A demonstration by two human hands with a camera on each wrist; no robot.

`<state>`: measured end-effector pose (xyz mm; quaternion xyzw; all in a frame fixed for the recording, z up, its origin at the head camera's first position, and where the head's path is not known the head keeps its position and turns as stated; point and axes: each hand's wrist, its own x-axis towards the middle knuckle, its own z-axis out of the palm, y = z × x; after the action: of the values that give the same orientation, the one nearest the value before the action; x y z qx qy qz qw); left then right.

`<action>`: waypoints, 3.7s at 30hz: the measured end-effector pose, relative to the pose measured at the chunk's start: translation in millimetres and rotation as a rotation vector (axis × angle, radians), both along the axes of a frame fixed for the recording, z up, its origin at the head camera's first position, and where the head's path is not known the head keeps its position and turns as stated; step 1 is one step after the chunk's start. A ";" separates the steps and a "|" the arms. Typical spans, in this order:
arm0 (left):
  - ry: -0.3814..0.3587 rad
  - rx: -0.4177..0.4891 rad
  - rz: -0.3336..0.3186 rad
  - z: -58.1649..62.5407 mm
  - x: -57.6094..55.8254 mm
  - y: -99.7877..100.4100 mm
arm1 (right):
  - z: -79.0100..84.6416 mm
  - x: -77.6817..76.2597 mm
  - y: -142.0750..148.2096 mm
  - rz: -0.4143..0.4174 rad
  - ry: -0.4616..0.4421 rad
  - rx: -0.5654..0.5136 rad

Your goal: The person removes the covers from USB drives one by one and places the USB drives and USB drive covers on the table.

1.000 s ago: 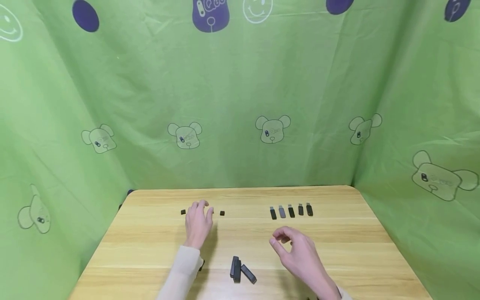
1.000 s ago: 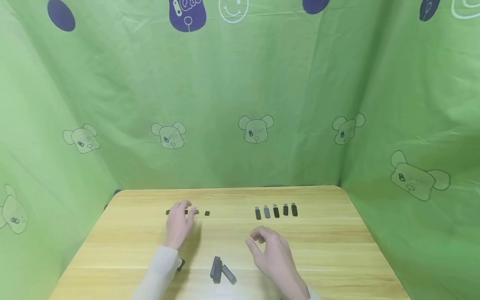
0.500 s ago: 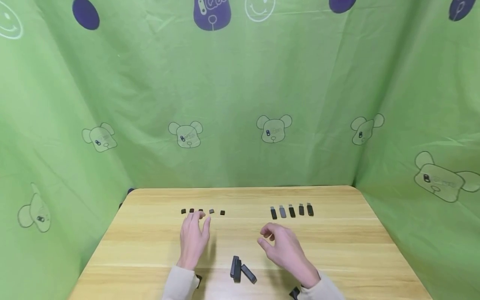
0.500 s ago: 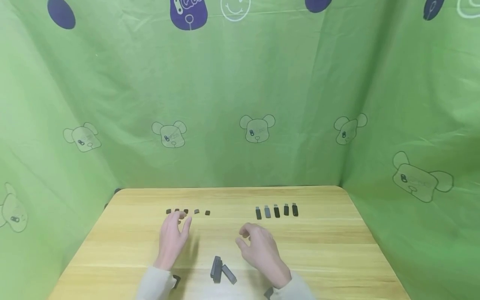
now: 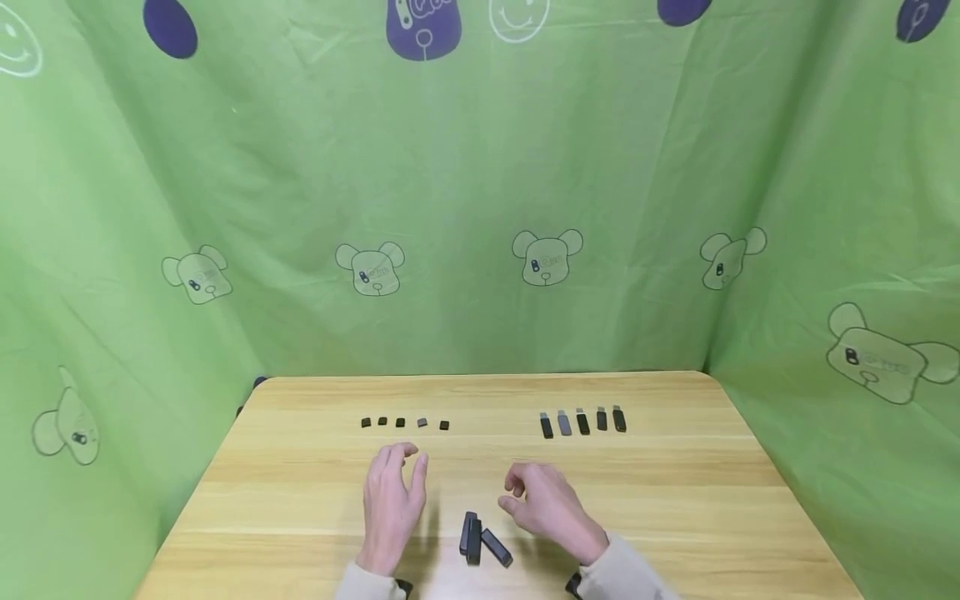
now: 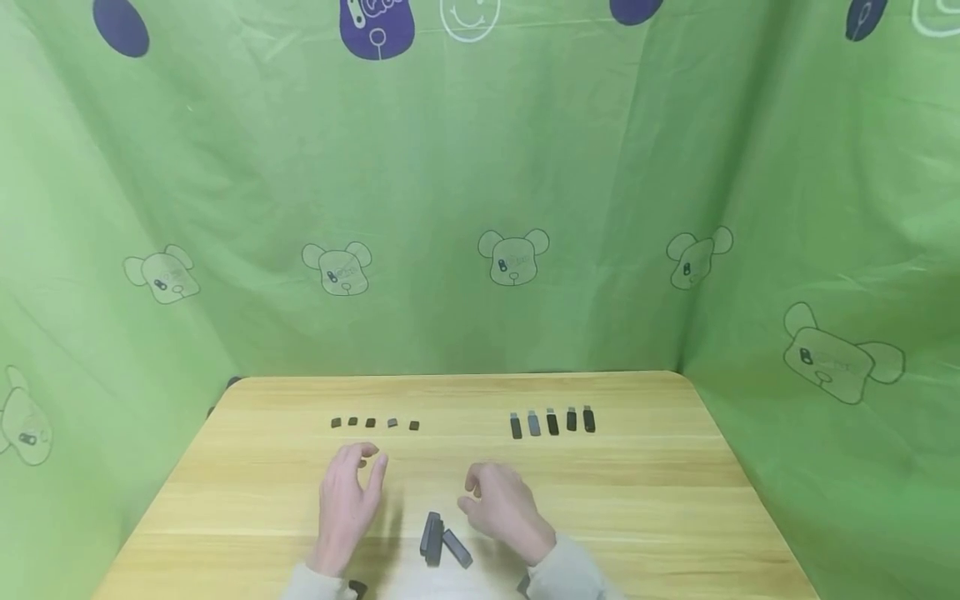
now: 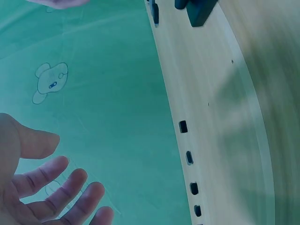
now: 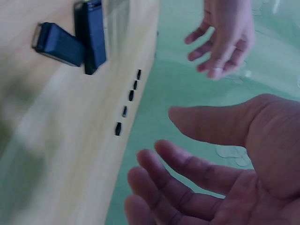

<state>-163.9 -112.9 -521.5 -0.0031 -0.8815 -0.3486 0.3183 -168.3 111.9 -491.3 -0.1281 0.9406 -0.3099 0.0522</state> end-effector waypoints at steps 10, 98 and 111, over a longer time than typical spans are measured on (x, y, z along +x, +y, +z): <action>0.003 -0.004 -0.009 1.5 8.6 5.9 | -21.6 0.5 -6.2 0.070 -0.076 0.060; -0.227 0.382 -0.383 27.3 -6.0 39.4 | 29.9 10.4 -29.8 -0.027 0.338 -0.060; -0.329 0.512 -0.418 36.2 -3.6 35.9 | 31.1 -5.8 -21.9 0.149 -0.017 -0.382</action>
<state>-167.5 -77.0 -485.3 -0.0472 -0.7854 -0.6114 0.0844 -174.1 90.0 -460.1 -0.2024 0.8521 -0.4792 0.0575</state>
